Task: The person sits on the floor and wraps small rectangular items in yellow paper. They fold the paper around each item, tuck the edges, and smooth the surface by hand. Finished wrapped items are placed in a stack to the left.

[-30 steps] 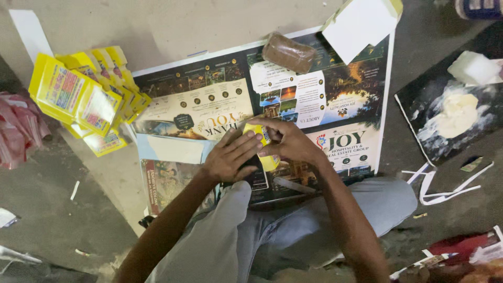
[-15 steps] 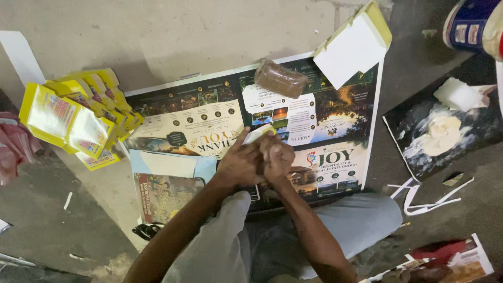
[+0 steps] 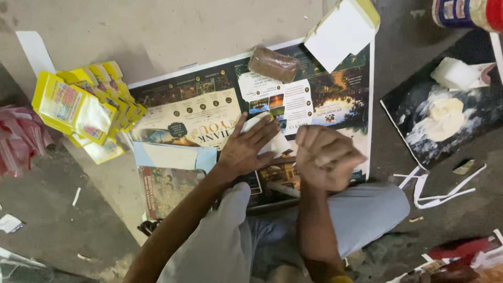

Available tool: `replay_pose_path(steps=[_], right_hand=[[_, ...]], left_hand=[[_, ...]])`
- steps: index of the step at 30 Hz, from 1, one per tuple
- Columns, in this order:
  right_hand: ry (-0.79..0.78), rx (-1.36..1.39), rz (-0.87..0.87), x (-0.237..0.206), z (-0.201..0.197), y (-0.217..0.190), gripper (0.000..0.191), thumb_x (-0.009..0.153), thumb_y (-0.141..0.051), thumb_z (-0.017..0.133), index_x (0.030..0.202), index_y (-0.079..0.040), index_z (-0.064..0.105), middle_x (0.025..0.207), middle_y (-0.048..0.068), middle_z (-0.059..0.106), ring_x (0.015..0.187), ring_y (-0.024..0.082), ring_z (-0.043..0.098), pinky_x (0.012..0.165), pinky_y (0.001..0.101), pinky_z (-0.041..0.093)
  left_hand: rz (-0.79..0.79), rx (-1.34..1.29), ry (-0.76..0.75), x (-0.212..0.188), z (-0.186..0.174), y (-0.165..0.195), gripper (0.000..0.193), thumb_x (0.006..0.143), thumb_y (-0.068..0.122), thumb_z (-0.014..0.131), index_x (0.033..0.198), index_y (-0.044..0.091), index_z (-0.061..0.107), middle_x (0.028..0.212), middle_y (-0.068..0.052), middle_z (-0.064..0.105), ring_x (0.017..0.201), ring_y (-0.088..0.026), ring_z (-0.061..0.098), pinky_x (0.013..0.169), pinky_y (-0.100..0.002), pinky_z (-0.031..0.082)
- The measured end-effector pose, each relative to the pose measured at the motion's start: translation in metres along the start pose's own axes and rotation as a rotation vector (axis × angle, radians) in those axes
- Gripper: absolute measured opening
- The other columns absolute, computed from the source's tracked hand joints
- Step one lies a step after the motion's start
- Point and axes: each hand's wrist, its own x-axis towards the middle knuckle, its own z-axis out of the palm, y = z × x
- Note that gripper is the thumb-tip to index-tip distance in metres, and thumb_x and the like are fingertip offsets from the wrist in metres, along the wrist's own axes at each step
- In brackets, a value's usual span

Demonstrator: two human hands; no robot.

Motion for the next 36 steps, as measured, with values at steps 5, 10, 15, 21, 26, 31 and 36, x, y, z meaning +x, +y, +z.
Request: replay_pose_path(steps=[5, 10, 15, 21, 26, 31, 36], right_hand=[[0.397, -0.237, 0.242, 0.003, 0.0, 0.039, 0.046, 0.119, -0.033, 0.044, 0.079, -0.01, 0.051, 0.067, 0.001, 0.035, 0.056, 0.015, 0.03, 0.053, 0.034, 0.029], [0.239, -1.012, -0.468, 0.001, -0.012, 0.053, 0.032, 0.112, -0.027, 0.053, 0.091, -0.004, 0.055, 0.071, 0.014, 0.047, 0.059, 0.023, 0.042, 0.054, 0.0333, 0.037], [0.514, -0.554, 0.214, -0.015, -0.019, 0.052, 0.019, 0.107, -0.021, 0.063, 0.104, -0.003, 0.066, 0.07, -0.003, 0.051, 0.059, 0.01, 0.041, 0.056, 0.0264, 0.039], [-0.242, -1.384, 0.569, -0.034, -0.046, 0.009, 0.032, 0.086, -0.025, 0.084, 0.099, 0.001, 0.072, 0.081, 0.014, 0.068, 0.07, 0.022, 0.064, 0.061, 0.0353, 0.052], [-0.541, -1.384, 0.614, -0.037, -0.033, 0.021, 0.036, 0.08, -0.031, 0.088, 0.088, 0.0, 0.071, 0.078, 0.021, 0.069, 0.066, 0.034, 0.068, 0.061, 0.0422, 0.053], [-0.431, -1.627, 0.406, -0.057, 0.001, 0.029, 0.026, 0.076, -0.019, 0.081, 0.085, 0.0, 0.066, 0.08, 0.02, 0.068, 0.071, 0.038, 0.068, 0.061, 0.0462, 0.053], [-0.519, -1.772, 0.317, -0.055, 0.015, 0.031, 0.022, 0.078, -0.014, 0.08, 0.092, -0.004, 0.067, 0.087, 0.017, 0.068, 0.074, 0.035, 0.07, 0.064, 0.0449, 0.056]], left_hand=[[-0.021, 0.046, -0.041, 0.002, 0.0, 0.003, 0.062, 0.101, 0.052, 0.061, 0.149, 0.015, 0.053, 0.156, -0.003, 0.051, 0.154, -0.014, 0.036, 0.129, -0.058, 0.013], [-0.028, -0.036, -0.033, 0.007, -0.01, 0.005, 0.079, 0.095, 0.05, 0.061, 0.156, 0.006, 0.038, 0.158, -0.013, 0.047, 0.148, -0.019, 0.038, 0.126, -0.056, 0.013], [-0.062, -0.019, -0.046, 0.003, -0.013, 0.009, 0.081, 0.096, 0.049, 0.062, 0.157, 0.004, 0.034, 0.159, -0.015, 0.045, 0.149, -0.021, 0.041, 0.128, -0.056, 0.013], [-0.076, -0.13, 0.007, -0.006, -0.006, 0.008, 0.101, 0.09, 0.058, 0.067, 0.157, -0.005, 0.026, 0.162, -0.017, 0.04, 0.151, -0.025, 0.039, 0.128, -0.059, 0.008], [-0.295, -0.15, 0.17, -0.028, -0.005, 0.009, 0.128, 0.075, 0.068, 0.074, 0.154, -0.015, 0.016, 0.163, -0.036, 0.02, 0.155, -0.044, 0.017, 0.125, -0.06, 0.004], [-0.537, -0.001, -0.08, -0.028, -0.011, 0.016, 0.13, 0.068, 0.059, 0.078, 0.158, -0.01, 0.014, 0.166, -0.03, 0.012, 0.158, -0.04, 0.006, 0.125, -0.059, -0.001], [-0.494, 0.092, -0.064, -0.028, -0.014, 0.014, 0.122, 0.076, 0.058, 0.074, 0.156, -0.014, 0.015, 0.167, -0.032, 0.01, 0.159, -0.042, 0.001, 0.124, -0.063, -0.003]])
